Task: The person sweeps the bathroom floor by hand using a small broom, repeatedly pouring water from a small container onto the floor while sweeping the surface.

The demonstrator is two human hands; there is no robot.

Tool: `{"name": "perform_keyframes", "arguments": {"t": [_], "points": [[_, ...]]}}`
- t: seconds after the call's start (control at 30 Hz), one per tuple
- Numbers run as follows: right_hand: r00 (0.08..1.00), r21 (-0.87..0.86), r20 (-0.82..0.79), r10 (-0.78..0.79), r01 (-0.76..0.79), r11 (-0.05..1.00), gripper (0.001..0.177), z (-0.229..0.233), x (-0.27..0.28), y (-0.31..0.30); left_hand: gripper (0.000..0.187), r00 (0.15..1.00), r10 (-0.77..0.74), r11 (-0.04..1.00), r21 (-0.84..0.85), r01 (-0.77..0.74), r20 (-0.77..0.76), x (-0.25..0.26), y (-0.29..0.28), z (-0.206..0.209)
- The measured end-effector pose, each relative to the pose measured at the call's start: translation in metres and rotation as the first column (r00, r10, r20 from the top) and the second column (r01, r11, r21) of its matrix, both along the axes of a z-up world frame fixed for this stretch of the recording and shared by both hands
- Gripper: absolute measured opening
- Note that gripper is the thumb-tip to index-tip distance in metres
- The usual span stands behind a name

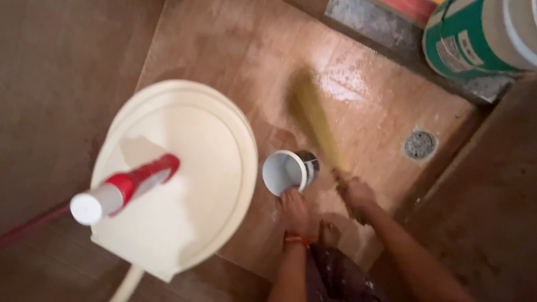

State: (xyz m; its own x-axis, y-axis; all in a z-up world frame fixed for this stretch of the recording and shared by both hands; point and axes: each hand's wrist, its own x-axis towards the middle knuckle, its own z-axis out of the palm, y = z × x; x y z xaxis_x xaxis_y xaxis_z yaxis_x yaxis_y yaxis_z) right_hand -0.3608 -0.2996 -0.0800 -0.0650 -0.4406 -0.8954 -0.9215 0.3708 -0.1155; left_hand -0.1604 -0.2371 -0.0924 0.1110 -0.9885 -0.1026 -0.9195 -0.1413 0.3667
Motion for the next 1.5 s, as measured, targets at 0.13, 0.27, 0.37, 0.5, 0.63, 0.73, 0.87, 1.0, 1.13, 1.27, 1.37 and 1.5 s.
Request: {"name": "perform_keyframes", "arguments": {"t": [0.13,0.27,0.37,0.5,0.63,0.73,0.87,1.0,1.13,1.27,1.37,1.5], "points": [[0.930,-0.167,0.102,0.353,-0.334,0.928,0.052,-0.073,0.030,-0.027,0.011,0.962,-0.009,0.987,-0.155,-0.035,-0.272,-0.005,-0.033,0.028],[0.980,-0.133,-0.009,0.201,-0.200,0.971,0.057,-0.082,0.003,-0.063,0.007,0.955,-0.084,0.993,-0.107,0.056,-0.283,0.008,-0.057,0.035],[0.934,-0.152,-0.048,-0.355,0.344,0.927,0.052,-0.030,-0.025,-0.072,0.012,0.942,-0.110,0.991,-0.104,0.080,-0.318,0.017,-0.069,0.028],[0.818,-0.150,-0.197,-0.540,0.520,0.841,0.050,0.032,-0.016,-0.077,0.009,0.956,-0.092,0.990,-0.124,0.060,-0.277,0.023,-0.076,0.015],[0.862,0.109,-0.089,-0.499,0.507,0.855,0.048,0.063,0.004,-0.033,0.007,0.957,-0.118,0.992,-0.064,0.105,-0.264,0.018,-0.091,-0.001],[0.972,0.154,-0.008,0.236,-0.232,0.960,0.061,0.020,-0.024,-0.016,0.011,0.913,-0.130,0.987,0.038,0.156,-0.387,0.021,-0.110,0.008],[0.970,0.134,-0.230,-0.074,0.107,0.985,0.069,-0.006,-0.089,0.011,0.015,0.924,-0.333,0.940,0.007,0.340,-0.186,0.036,-0.154,0.050],[0.886,0.003,-0.384,-0.258,0.281,0.960,0.057,0.015,-0.121,0.017,0.016,0.895,-0.394,0.874,0.216,0.435,-0.208,0.043,-0.185,0.063],[0.961,-0.054,-0.200,-0.189,0.182,0.982,0.057,0.036,-0.118,0.012,0.012,0.839,-0.513,0.856,-0.031,0.517,-0.181,0.023,-0.208,0.041],[0.980,-0.050,-0.001,-0.201,0.201,0.978,0.056,0.038,-0.101,-0.028,0.023,0.751,-0.614,0.788,-0.136,0.600,-0.244,-0.037,-0.263,0.076],[0.994,-0.087,0.006,-0.111,0.111,0.990,0.060,0.042,-0.097,-0.063,0.023,0.707,-0.673,0.724,-0.388,0.570,-0.217,-0.110,-0.314,0.132],[0.992,-0.186,0.063,-0.110,0.120,0.975,0.057,0.033,-0.124,-0.102,0.026,0.561,-0.765,0.629,-0.553,0.546,-0.315,-0.205,-0.371,0.202]]}}
